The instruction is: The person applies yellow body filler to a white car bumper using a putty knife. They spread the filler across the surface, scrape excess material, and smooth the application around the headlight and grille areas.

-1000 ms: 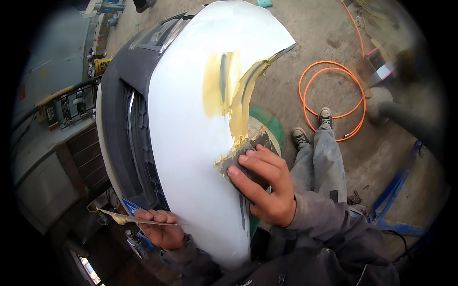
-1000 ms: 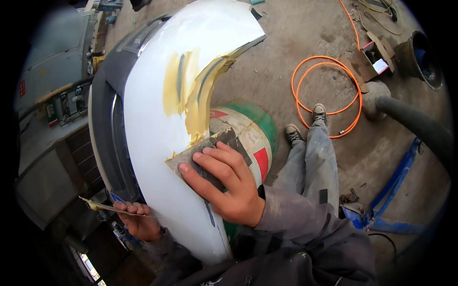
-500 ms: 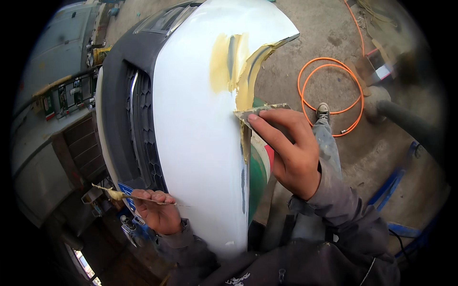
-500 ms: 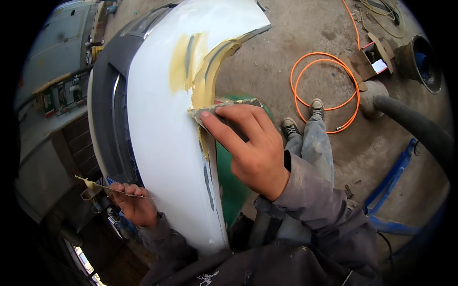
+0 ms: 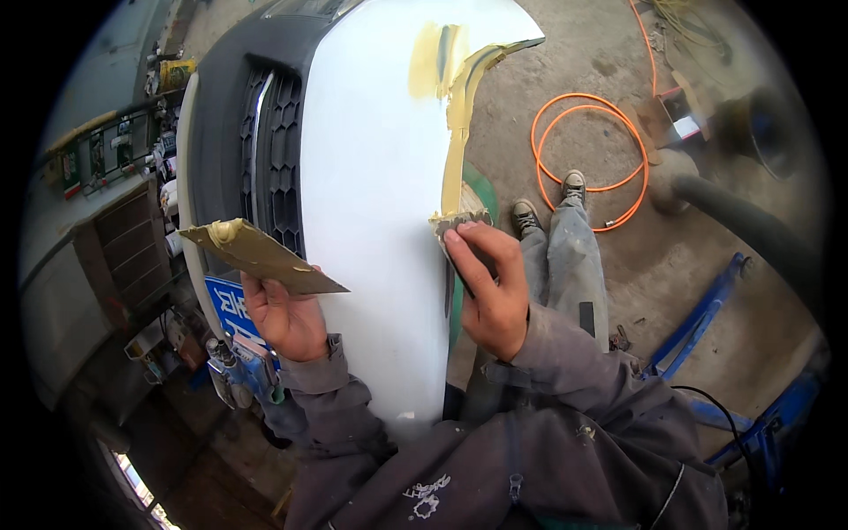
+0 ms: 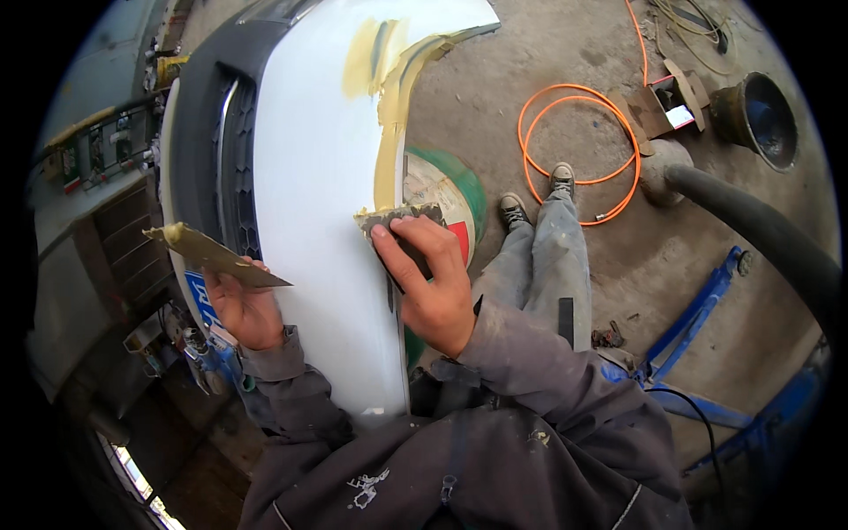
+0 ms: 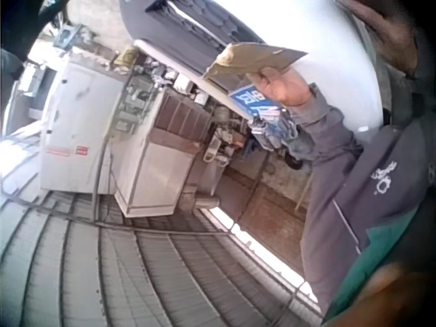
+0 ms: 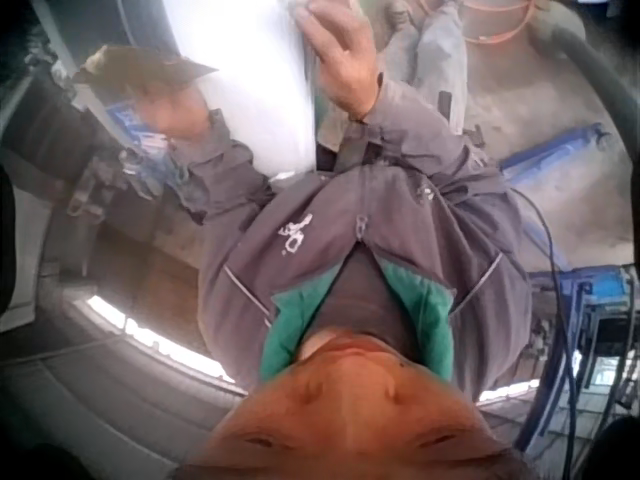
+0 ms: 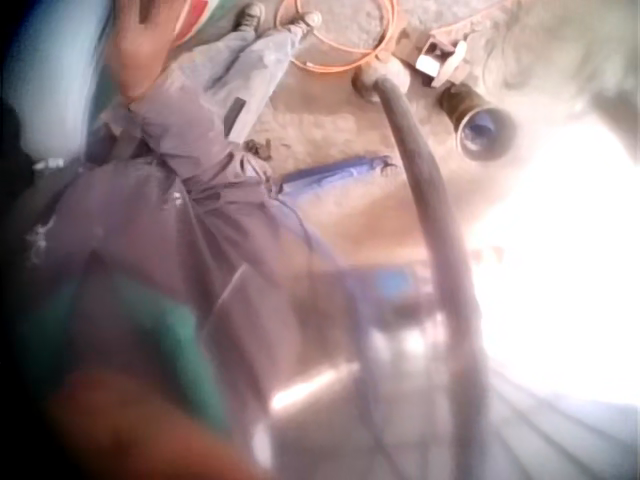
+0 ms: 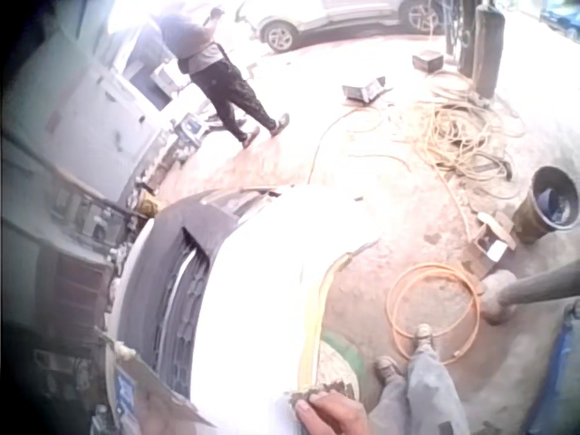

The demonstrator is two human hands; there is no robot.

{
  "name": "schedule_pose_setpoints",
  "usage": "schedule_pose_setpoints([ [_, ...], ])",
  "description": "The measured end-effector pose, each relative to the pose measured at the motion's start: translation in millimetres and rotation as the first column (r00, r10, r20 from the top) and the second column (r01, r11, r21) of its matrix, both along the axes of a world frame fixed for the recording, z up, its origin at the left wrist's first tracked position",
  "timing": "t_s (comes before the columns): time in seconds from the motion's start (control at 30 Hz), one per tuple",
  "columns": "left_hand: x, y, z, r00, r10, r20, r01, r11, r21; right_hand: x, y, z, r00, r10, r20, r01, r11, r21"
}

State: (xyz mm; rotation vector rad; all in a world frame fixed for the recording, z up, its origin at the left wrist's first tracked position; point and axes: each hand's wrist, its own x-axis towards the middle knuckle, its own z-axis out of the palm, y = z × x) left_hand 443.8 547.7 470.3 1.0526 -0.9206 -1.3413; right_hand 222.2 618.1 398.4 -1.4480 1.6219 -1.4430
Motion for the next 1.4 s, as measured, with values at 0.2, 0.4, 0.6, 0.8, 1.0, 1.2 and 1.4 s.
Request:
schedule_pose_setpoints([
  [0.2,1,-5,-1,0.996,-0.067,-0.062,0.067,0.998,-0.001,12,59,-13,0.996,0.06,-0.072,-0.054,0.994,0.091],
  [0.4,-1,-6,0,0.998,-0.065,0.011,0.065,0.998,-0.027,-25,-8,3,0.992,0.033,-0.118,-0.033,0.999,-0.002],
  [0.6,-6,-10,0,0.997,-0.067,0.027,0.067,0.998,-0.015,6,41,-2,0.961,0.062,-0.268,-0.075,0.997,-0.035],
  [0.8,-2,-7,1,0.998,-0.028,0.053,0.028,1.0,-0.009,7,79,14,0.982,0.146,-0.118,-0.145,0.989,0.017],
  [1.0,-6,-9,1,0.998,-0.048,0.047,0.049,0.999,-0.011,46,93,10,0.983,0.066,-0.171,-0.063,0.998,0.026],
  [1.2,-2,-8,-1,1.0,-0.011,0.004,0.011,1.0,-0.003,11,103,4,0.982,0.16,-0.097,-0.157,0.987,0.038],
  [1.4,-2,-11,-3,0.997,-0.067,0.036,0.067,0.998,-0.011,17,74,10,0.949,0.096,-0.299,-0.111,0.993,-0.034],
])
